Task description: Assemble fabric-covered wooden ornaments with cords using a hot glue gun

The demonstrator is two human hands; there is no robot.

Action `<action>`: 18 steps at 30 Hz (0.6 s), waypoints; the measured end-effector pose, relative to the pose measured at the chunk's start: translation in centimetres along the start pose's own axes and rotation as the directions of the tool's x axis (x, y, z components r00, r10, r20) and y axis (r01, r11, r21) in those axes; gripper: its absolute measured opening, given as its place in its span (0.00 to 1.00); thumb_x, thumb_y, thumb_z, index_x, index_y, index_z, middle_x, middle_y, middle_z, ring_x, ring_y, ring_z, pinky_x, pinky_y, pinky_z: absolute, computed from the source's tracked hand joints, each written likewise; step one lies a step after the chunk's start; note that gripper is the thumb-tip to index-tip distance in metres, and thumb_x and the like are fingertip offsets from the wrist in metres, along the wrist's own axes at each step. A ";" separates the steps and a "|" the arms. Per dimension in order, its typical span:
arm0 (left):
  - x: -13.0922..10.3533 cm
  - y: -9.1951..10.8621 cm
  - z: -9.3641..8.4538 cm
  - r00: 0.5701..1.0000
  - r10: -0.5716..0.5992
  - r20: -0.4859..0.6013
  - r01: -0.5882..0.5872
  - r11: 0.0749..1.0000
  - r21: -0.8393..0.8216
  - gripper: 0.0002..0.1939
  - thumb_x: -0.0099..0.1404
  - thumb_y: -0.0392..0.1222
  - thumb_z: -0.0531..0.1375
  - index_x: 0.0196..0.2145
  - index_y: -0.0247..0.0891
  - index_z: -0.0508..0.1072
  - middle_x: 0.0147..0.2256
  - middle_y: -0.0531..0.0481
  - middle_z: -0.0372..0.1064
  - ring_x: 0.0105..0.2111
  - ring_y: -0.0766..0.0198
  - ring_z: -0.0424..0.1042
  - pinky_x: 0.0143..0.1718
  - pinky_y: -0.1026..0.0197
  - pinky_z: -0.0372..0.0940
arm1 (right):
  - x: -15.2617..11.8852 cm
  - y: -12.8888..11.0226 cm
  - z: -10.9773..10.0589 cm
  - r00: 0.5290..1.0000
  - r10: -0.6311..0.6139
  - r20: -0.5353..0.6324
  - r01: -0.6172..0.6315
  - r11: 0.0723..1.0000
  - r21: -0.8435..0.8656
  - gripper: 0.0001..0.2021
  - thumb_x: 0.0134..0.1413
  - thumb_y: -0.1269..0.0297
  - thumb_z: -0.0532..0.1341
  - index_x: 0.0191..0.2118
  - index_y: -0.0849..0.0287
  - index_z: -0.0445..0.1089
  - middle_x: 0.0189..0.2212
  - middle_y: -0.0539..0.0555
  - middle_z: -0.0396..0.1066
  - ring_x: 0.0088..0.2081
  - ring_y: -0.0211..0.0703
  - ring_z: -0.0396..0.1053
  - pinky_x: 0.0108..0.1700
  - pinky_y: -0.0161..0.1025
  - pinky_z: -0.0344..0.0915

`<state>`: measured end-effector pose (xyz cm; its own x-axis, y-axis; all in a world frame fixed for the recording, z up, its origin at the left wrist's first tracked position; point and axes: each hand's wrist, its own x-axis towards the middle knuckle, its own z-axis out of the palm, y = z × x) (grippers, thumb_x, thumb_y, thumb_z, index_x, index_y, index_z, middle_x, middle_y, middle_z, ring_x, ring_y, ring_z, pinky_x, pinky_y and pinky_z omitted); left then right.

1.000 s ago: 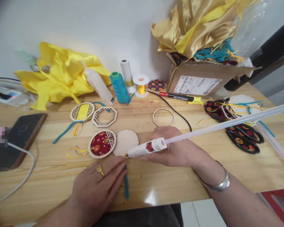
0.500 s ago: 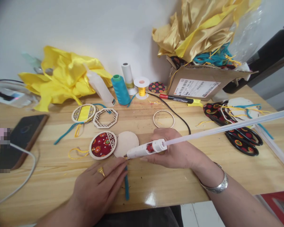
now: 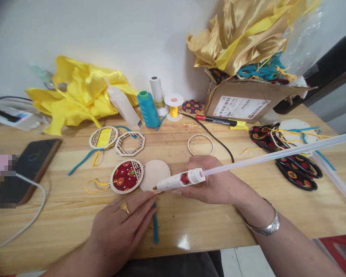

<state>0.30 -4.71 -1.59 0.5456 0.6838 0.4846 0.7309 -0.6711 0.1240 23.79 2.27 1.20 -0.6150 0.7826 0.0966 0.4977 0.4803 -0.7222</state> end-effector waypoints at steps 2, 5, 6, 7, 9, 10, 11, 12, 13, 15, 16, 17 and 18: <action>0.0 0.0 0.0 1.000 -0.004 0.003 0.004 1.000 -0.003 0.11 0.66 0.33 0.53 0.36 0.33 0.76 0.36 0.47 0.79 0.30 0.59 0.77 0.28 0.56 0.72 | 0.1 0.0 0.1 1.000 -0.012 0.018 0.012 1.000 -0.020 0.15 0.51 0.57 0.63 0.22 0.60 0.62 0.19 0.47 0.59 0.22 0.33 0.56 0.25 0.34 0.50; 0.0 -0.1 0.0 1.000 -0.005 -0.004 0.005 1.000 -0.001 0.11 0.65 0.33 0.53 0.36 0.33 0.76 0.36 0.48 0.79 0.30 0.59 0.77 0.29 0.57 0.72 | 0.1 0.0 0.2 0.999 -0.040 0.032 0.041 0.999 -0.034 0.15 0.52 0.58 0.63 0.22 0.60 0.62 0.19 0.47 0.59 0.22 0.33 0.56 0.26 0.34 0.50; 0.0 0.0 0.0 1.000 -0.002 -0.005 0.002 1.000 0.001 0.11 0.65 0.33 0.53 0.36 0.33 0.76 0.36 0.48 0.79 0.30 0.59 0.77 0.29 0.57 0.72 | 0.2 0.0 0.2 0.999 -0.041 0.032 0.043 0.998 -0.039 0.15 0.51 0.58 0.63 0.22 0.60 0.62 0.19 0.47 0.59 0.22 0.33 0.56 0.26 0.34 0.50; 0.0 0.0 0.0 1.000 -0.001 -0.003 0.001 1.000 0.002 0.11 0.65 0.33 0.53 0.36 0.33 0.76 0.36 0.47 0.79 0.30 0.59 0.77 0.29 0.57 0.72 | 0.1 0.0 0.2 0.999 -0.037 0.030 0.038 0.998 -0.042 0.15 0.51 0.58 0.63 0.21 0.60 0.62 0.19 0.47 0.58 0.22 0.33 0.56 0.26 0.34 0.50; 0.0 0.0 0.0 1.000 0.000 -0.001 0.000 1.000 0.004 0.11 0.65 0.33 0.53 0.36 0.33 0.76 0.36 0.47 0.79 0.31 0.59 0.77 0.30 0.56 0.72 | 0.1 0.0 0.0 0.999 -0.021 0.025 0.022 0.999 -0.038 0.16 0.51 0.58 0.63 0.21 0.60 0.62 0.19 0.47 0.58 0.22 0.33 0.56 0.25 0.34 0.50; 0.1 0.0 0.0 1.000 -0.002 -0.001 0.002 1.000 0.002 0.11 0.65 0.33 0.53 0.36 0.33 0.76 0.36 0.47 0.79 0.31 0.59 0.77 0.30 0.56 0.72 | 0.0 0.0 -0.1 1.000 -0.015 0.018 0.016 0.999 -0.032 0.15 0.51 0.58 0.63 0.21 0.60 0.62 0.19 0.47 0.58 0.22 0.33 0.56 0.25 0.34 0.50; 0.1 0.0 0.0 1.000 -0.001 -0.001 0.001 1.000 -0.001 0.11 0.66 0.33 0.52 0.35 0.33 0.76 0.36 0.47 0.79 0.30 0.59 0.77 0.29 0.56 0.72 | 0.0 0.0 -0.2 1.000 -0.009 0.014 0.009 1.000 -0.024 0.15 0.51 0.58 0.63 0.22 0.61 0.62 0.19 0.47 0.59 0.22 0.33 0.56 0.25 0.34 0.50; 0.0 0.1 0.0 1.000 0.000 -0.002 0.000 1.000 -0.002 0.12 0.66 0.33 0.52 0.35 0.33 0.76 0.35 0.47 0.79 0.30 0.59 0.77 0.29 0.56 0.72 | -0.1 0.1 -0.3 1.000 -0.010 0.011 0.010 1.000 -0.016 0.15 0.51 0.58 0.63 0.22 0.61 0.63 0.19 0.47 0.59 0.22 0.33 0.56 0.25 0.34 0.51; 0.0 0.1 0.0 1.000 0.002 -0.002 -0.002 1.000 -0.002 0.12 0.66 0.33 0.52 0.35 0.33 0.76 0.35 0.47 0.79 0.29 0.60 0.77 0.29 0.56 0.72 | -0.1 0.1 -0.4 1.000 -0.015 0.013 0.015 1.000 -0.011 0.15 0.52 0.57 0.63 0.22 0.61 0.63 0.19 0.47 0.59 0.22 0.33 0.56 0.25 0.34 0.51; 0.0 0.1 0.0 1.000 0.004 -0.002 -0.004 1.000 0.002 0.12 0.66 0.33 0.52 0.35 0.33 0.76 0.35 0.47 0.79 0.29 0.60 0.77 0.29 0.57 0.72 | -0.1 0.2 -0.4 0.999 -0.033 0.030 0.033 0.999 -0.011 0.16 0.52 0.57 0.62 0.22 0.61 0.63 0.19 0.47 0.60 0.22 0.33 0.57 0.25 0.34 0.51; 0.0 0.1 0.1 1.000 0.000 -0.003 0.000 1.000 0.005 0.12 0.66 0.33 0.52 0.35 0.33 0.76 0.35 0.48 0.79 0.29 0.60 0.77 0.29 0.57 0.72 | -0.1 0.3 -0.4 0.998 -0.040 0.039 0.041 0.999 -0.013 0.16 0.52 0.57 0.62 0.21 0.61 0.63 0.19 0.47 0.60 0.22 0.33 0.57 0.25 0.34 0.51; 0.0 0.1 0.1 1.000 -0.003 -0.004 0.003 1.000 0.007 0.11 0.66 0.33 0.52 0.35 0.33 0.76 0.35 0.48 0.79 0.29 0.60 0.77 0.30 0.57 0.72 | -0.1 0.3 -0.3 0.998 -0.042 0.049 0.043 0.999 -0.017 0.16 0.53 0.57 0.62 0.22 0.61 0.63 0.19 0.48 0.60 0.22 0.33 0.57 0.25 0.34 0.51; 0.0 0.1 0.1 1.000 -0.006 -0.001 0.006 1.000 0.006 0.11 0.66 0.33 0.53 0.35 0.33 0.76 0.35 0.48 0.79 0.29 0.60 0.77 0.30 0.57 0.72 | -0.1 0.3 -0.3 0.998 -0.042 0.054 0.043 0.999 -0.021 0.16 0.53 0.57 0.62 0.22 0.61 0.63 0.19 0.47 0.60 0.22 0.33 0.57 0.25 0.34 0.51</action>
<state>0.35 -4.76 -1.67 0.5406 0.6874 0.4850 0.7368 -0.6651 0.1214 24.18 2.42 1.19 -0.6676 0.7392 0.0894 0.4836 0.5218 -0.7028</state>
